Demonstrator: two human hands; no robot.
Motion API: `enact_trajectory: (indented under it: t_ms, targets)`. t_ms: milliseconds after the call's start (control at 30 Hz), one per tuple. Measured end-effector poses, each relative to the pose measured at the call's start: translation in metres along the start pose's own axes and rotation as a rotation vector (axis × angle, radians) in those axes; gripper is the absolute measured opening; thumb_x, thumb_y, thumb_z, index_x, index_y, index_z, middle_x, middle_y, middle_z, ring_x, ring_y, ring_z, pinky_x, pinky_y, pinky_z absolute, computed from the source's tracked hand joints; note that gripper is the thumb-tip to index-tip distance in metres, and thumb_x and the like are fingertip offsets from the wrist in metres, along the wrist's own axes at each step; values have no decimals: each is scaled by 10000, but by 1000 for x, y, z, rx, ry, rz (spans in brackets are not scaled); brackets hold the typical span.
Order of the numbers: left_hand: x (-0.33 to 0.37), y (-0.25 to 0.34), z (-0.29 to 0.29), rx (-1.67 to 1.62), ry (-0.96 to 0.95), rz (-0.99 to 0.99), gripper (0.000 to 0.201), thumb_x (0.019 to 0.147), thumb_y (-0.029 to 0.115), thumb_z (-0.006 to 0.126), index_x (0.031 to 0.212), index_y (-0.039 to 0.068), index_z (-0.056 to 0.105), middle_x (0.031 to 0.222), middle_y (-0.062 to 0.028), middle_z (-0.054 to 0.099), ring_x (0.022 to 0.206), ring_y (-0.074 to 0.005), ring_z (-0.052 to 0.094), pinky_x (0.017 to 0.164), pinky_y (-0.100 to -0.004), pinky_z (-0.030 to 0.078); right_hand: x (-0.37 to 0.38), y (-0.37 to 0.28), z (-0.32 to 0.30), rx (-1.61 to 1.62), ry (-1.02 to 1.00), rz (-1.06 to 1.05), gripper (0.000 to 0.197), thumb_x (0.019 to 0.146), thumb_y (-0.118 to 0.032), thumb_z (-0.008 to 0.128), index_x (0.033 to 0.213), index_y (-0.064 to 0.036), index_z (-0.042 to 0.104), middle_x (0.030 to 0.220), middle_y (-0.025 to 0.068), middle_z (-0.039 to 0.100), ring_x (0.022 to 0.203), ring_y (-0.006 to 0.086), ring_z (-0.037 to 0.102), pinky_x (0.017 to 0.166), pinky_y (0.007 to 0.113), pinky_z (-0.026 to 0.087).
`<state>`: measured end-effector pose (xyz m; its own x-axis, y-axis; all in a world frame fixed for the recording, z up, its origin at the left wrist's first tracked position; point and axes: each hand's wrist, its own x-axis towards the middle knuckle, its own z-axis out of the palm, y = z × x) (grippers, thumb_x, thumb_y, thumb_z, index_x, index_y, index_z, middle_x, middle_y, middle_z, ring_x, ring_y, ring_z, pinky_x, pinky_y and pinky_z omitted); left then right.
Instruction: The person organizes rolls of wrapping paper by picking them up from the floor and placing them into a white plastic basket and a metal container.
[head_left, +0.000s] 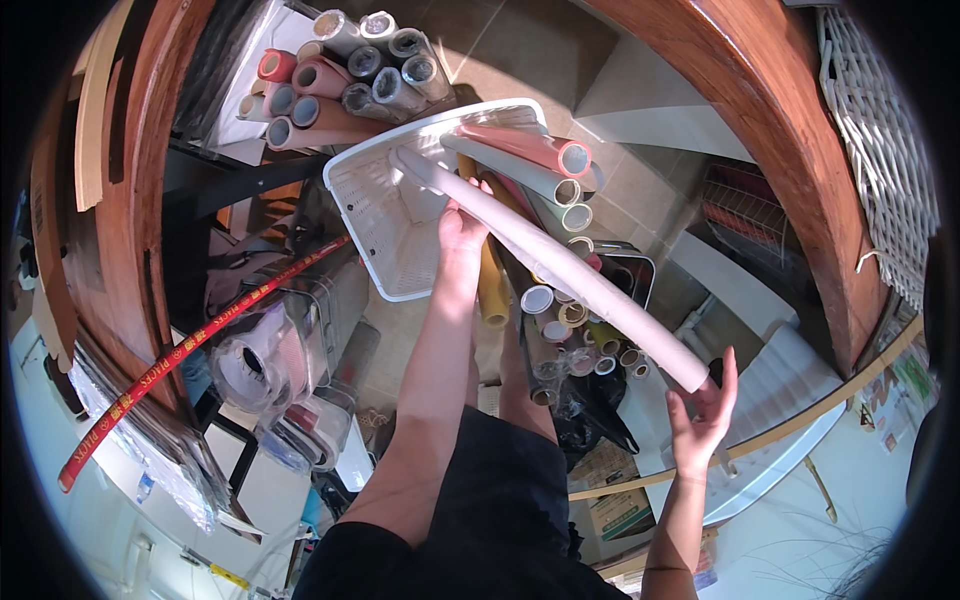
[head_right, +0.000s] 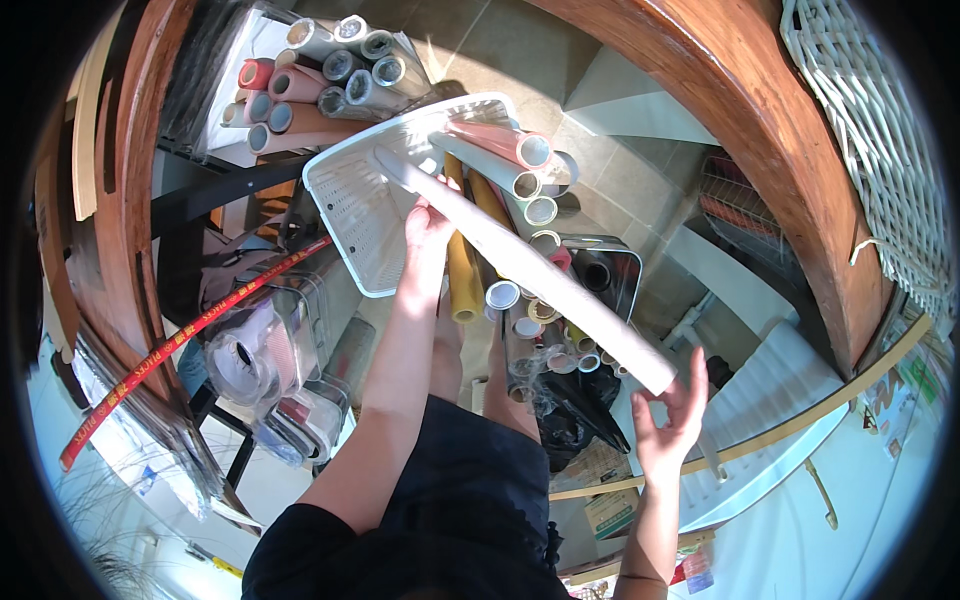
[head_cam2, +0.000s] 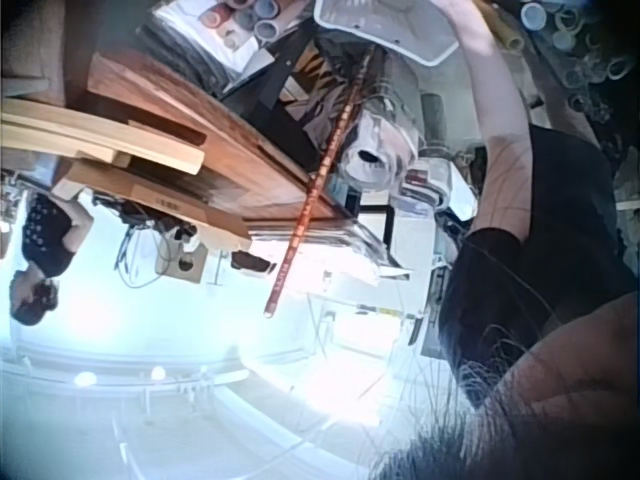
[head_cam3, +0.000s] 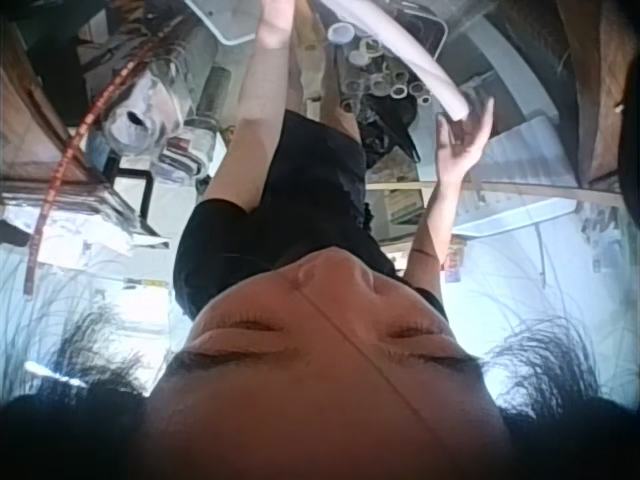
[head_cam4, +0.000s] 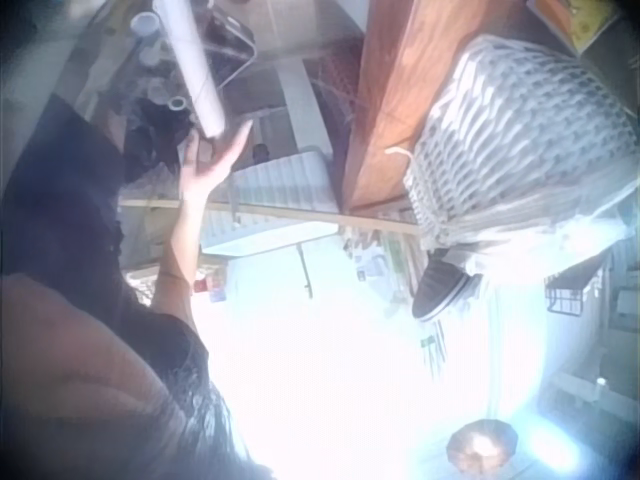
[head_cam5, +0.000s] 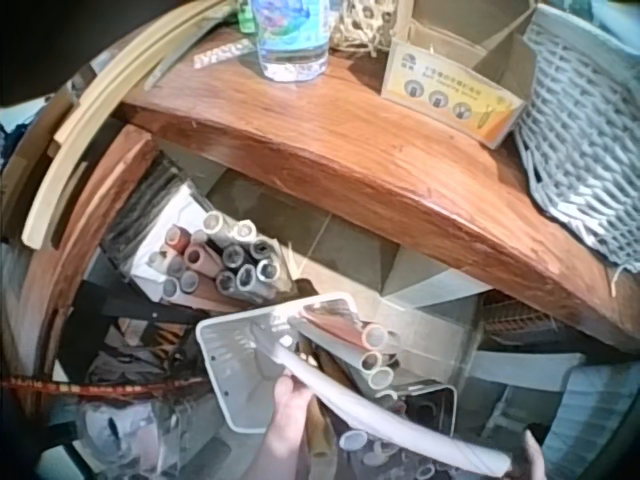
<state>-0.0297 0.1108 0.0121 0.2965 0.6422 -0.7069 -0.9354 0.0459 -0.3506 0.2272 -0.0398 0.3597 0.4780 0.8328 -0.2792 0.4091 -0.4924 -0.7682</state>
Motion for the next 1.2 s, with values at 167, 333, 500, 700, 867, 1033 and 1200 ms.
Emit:
enact_trajectory:
  t_ms: [167,333,500,700,867,1033,1200]
  targets:
    - [-4,-4,12,192,48,44,259,957,204,447,989,-5,596,900,-171,668,860,-316,650,862,-484,532,15,28,-24,-489,-111,-672,714,630,213,544,1304,-21,508,926,177,644,857,335,656,802,437,522]
    - [-4,16,3,359,-43,91,391,906,380,546,1033,12,593,940,-152,658,850,-313,642,835,-467,532,26,-2,-41,-430,-90,-868,460,764,166,598,1184,-19,565,902,194,663,938,391,663,856,500,524]
    - [-1,47,6,389,137,201,437,922,427,490,1099,38,576,965,-158,651,915,-317,631,855,-476,507,17,-23,-84,-665,-179,-911,294,926,-23,540,1202,-124,536,1082,265,638,994,395,642,893,491,511]
    - [-10,59,13,615,304,195,444,911,346,532,1210,18,555,1140,-189,629,1064,-331,603,946,-512,460,15,-38,-106,-664,-225,-956,290,976,-101,474,1256,-154,525,1104,293,617,990,398,639,875,496,510]
    - [0,75,-3,772,211,190,376,861,211,634,1172,9,576,1120,-169,643,1045,-314,616,922,-467,488,16,-39,-114,-640,-275,-954,358,935,3,481,1273,-109,508,1105,323,605,994,435,633,863,543,505]
    - [12,101,-31,1293,253,246,231,831,66,656,1059,40,628,1002,-67,683,939,-208,649,856,-365,515,21,-39,-106,-604,-137,-967,333,957,-15,452,1273,-99,513,1089,309,615,974,410,650,882,522,509]
    - [-11,57,35,2252,-89,827,266,823,33,653,1089,26,633,982,-66,662,960,-208,631,876,-321,495,18,-48,-107,-634,-230,-942,324,958,-61,477,1263,-151,535,1108,294,612,988,403,645,899,514,497]
